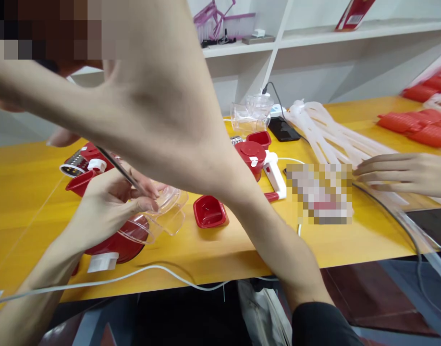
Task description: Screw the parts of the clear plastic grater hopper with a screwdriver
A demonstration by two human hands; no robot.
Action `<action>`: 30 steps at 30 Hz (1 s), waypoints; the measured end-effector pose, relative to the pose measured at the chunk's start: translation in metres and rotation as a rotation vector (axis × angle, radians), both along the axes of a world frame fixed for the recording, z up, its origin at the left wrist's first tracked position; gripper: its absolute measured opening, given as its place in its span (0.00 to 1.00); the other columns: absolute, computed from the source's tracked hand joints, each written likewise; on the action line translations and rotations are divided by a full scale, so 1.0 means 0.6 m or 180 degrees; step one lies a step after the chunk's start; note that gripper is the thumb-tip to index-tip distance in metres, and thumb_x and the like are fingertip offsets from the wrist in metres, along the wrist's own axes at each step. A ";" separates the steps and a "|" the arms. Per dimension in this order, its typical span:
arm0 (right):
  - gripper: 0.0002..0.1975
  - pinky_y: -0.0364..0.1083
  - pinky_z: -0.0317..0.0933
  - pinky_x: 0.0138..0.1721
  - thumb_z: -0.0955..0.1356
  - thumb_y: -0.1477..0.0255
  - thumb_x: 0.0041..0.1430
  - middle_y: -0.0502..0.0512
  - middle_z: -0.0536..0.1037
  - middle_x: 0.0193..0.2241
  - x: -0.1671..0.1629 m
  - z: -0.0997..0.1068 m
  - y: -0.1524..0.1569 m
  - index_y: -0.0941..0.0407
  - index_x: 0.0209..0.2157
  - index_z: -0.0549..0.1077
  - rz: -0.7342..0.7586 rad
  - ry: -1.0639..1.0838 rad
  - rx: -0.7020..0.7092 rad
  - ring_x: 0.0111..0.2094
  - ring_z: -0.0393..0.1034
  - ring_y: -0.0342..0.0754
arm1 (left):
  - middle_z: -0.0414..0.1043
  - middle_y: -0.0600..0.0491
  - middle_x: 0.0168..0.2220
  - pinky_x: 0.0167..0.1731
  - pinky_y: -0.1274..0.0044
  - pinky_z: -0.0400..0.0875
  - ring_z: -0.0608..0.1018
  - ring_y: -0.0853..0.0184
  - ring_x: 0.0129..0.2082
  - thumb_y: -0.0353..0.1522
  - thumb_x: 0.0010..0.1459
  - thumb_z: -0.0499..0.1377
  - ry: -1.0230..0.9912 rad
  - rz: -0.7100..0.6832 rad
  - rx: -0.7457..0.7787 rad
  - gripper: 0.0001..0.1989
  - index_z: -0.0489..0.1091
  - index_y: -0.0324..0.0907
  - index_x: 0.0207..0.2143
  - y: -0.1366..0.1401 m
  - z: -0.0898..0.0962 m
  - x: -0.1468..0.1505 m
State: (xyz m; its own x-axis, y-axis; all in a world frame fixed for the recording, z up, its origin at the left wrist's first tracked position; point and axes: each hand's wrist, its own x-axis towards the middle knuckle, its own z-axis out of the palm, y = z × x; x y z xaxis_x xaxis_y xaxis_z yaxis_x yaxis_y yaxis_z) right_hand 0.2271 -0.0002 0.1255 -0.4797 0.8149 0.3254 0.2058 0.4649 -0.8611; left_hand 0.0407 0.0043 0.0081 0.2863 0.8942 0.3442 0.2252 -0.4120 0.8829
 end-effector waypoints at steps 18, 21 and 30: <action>0.67 0.14 0.62 0.55 0.25 0.51 0.25 0.42 0.76 0.46 -0.023 -0.052 0.041 0.76 0.41 0.70 0.0219 0.0286 0.0700 0.56 0.73 0.14 | 0.77 0.53 0.42 0.43 0.77 0.79 0.82 0.68 0.42 0.53 0.73 0.57 0.0028 -0.0361 0.0026 0.21 0.71 0.44 0.42 -0.008 -0.008 -0.010; 0.77 0.29 0.71 0.59 0.25 0.53 0.15 0.44 0.75 0.50 -0.015 -0.034 0.024 0.69 0.59 0.66 0.0216 0.0850 0.0608 0.53 0.74 0.21 | 0.77 0.52 0.41 0.42 0.74 0.78 0.81 0.66 0.41 0.52 0.73 0.57 -0.0003 -0.0373 0.0017 0.21 0.72 0.44 0.42 -0.008 -0.009 -0.010; 0.69 0.40 0.74 0.50 0.26 0.40 0.09 0.47 0.77 0.36 -0.020 -0.004 -0.003 0.78 0.30 0.61 0.0099 0.1424 -0.0460 0.63 0.75 0.48 | 0.77 0.53 0.42 0.44 0.71 0.76 0.80 0.64 0.42 0.53 0.75 0.54 0.0100 -0.0247 -0.0148 0.21 0.74 0.46 0.46 -0.014 -0.008 -0.013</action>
State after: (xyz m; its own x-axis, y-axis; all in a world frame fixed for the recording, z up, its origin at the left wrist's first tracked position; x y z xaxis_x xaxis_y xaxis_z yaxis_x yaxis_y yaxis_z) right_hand 0.2149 -0.0019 0.1229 -0.3430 0.8546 0.3899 -0.2124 0.3338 -0.9184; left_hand 0.0332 -0.0044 0.0032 0.3653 0.8837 0.2926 0.2221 -0.3880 0.8945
